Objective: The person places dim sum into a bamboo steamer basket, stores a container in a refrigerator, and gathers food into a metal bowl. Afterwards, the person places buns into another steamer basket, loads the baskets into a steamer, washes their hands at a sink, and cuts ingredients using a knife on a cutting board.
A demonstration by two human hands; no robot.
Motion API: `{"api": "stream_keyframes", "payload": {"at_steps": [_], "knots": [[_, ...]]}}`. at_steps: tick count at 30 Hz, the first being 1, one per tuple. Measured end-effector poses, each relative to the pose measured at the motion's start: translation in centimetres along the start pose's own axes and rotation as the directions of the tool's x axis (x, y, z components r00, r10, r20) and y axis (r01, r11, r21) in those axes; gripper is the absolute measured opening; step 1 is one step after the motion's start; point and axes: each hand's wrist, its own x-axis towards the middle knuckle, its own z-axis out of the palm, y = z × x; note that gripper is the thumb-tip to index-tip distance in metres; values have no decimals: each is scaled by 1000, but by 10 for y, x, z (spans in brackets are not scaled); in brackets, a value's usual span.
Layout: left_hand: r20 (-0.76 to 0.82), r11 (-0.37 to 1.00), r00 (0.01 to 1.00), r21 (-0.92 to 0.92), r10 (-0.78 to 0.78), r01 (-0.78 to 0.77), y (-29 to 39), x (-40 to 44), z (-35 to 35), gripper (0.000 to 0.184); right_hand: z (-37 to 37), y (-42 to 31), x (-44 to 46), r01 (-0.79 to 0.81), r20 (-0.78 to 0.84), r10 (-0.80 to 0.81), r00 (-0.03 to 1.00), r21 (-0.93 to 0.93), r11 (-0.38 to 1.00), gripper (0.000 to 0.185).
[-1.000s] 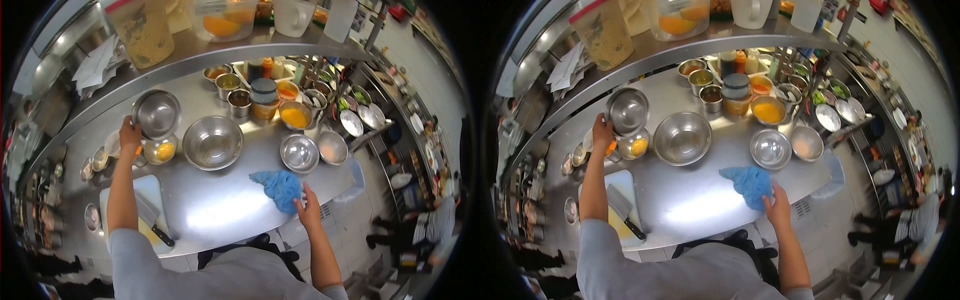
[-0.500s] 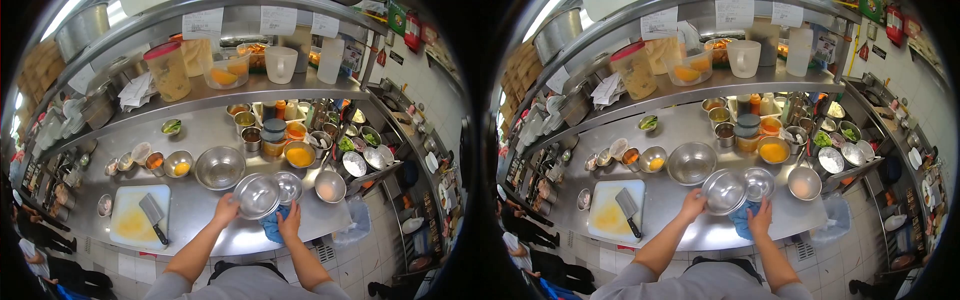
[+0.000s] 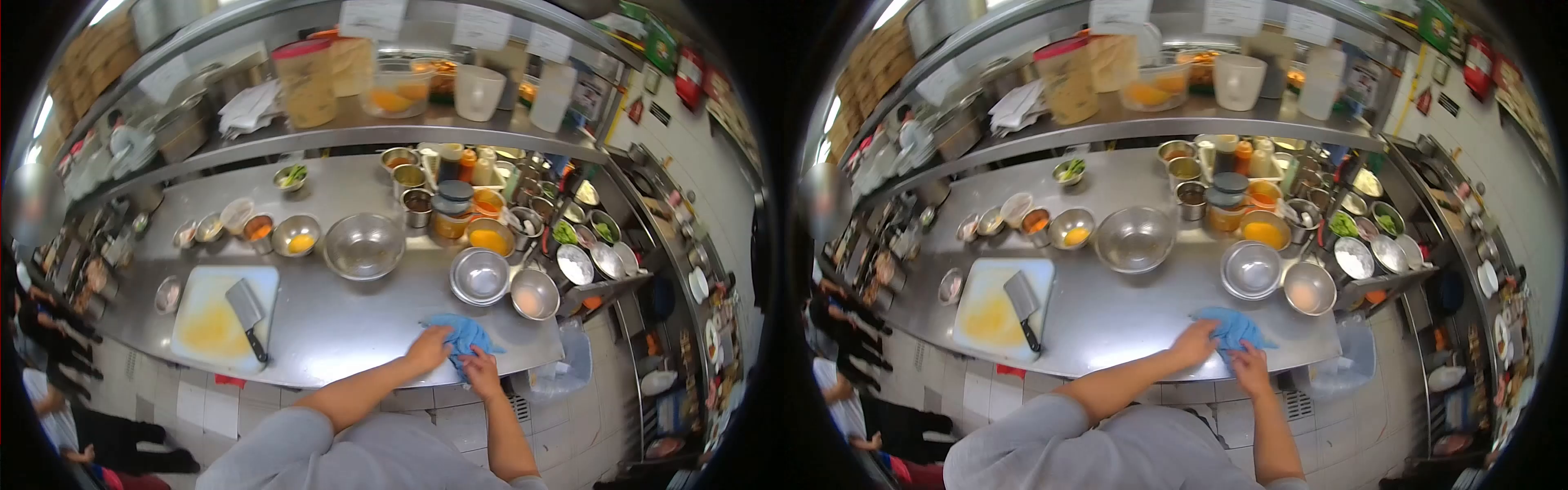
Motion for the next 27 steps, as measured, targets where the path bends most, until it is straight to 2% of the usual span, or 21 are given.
{"api": "stream_keyframes", "payload": {"at_steps": [1, 2, 3, 5, 6, 7, 8, 9, 10, 12, 14, 16, 17, 19, 20, 22, 24, 25, 27], "knots": [[97, 995, 991, 31, 87, -91, 18, -5, -1, 50, -2, 11, 12, -337, 230, 246, 941, 639, 691, 38], [188, 985, 970, 53, 154, -167, 35, -14, -4, 53, 3, 13, 21, -588, 578, 248, 778, 808, -36, 45], [143, 993, 985, 52, 95, -104, 30, -22, 3, 53, 8, 5, 24, -633, 623, 199, 757, 774, -18, 45], [86, 931, 973, 282, 215, -231, 6, -38, 11, 60, 10, -20, 35, -666, 625, 309, 717, 745, 38, 61], [30, 944, 987, 287, 159, -161, -7, -45, -4, 60, 21, -43, 33, -624, 471, 494, 731, 754, 204, 54], [162, 899, 975, 386, 155, -207, -20, -44, -26, 63, 40, -47, 26, -642, 504, 451, 737, 732, 230, 54], [303, 841, 943, 467, 139, -274, -34, -39, -48, 67, 63, -40, 18, -463, 173, 479, 860, 659, 593, 50], [241, 807, 963, 542, 118, -235, -58, -41, -66, 68, 79, -42, 15, -257, -174, 362, 916, 439, 861, 47], [193, 766, 975, 610, 106, -204, -87, -47, -84, 69, 79, -60, 10, -252, -210, 374, 903, 446, 859, 39], [89, 771, 986, 635, -139, 51, -132, -61, -147, 70, 72, -80, 6, -251, -169, 353, 920, 435, 864, 36], [-80, 699, 913, 617, -401, 361, -165, -81, -210, 74, 67, -87, 9, -242, -131, 323, 937, 424, 873, 34], [-316, 415, 774, 700, -549, 581, -184, -104, -256, 70, 64, -85, 16, -242, -38, 267, 963, 314, 918, 31], [-319, 410, 763, 693, -562, 592, -188, -110, -272, 70, 65, -84, 19, -238, -22, 258, 966, 312, 920, 31], [-166, 389, 684, 717, -710, 578, -197, -119, -294, 53, 75, -83, 28, -275, 4, 288, 957, 318, 908, 28], [-172, 383, 681, 717, -712, 582, -191, -121, -291, 53, 81, -82, 31, -271, 6, 284, 959, 322, 907, 28], [-215, 388, 630, 629, -746, 674, -168, -125, -258, 32, 91, -80, 29, -87, -119, 79, 990, -64, 994, 25], [-175, 366, 616, 669, -768, 647, -162, -132, -225, 28, 93, -92, 29, -93, -167, 75, 983, -103, 990, 24], [-120, 427, 641, 652, -758, 627, -131, -139, -227, 26, 95, -97, 31, -109, -215, 75, 974, -151, 983, 23], [-52, 485, 664, 640, -746, 596, -112, -147, -207, 26, 96, -89, 31, -96, -217, 67, 974, -128, 987, 23]]}}
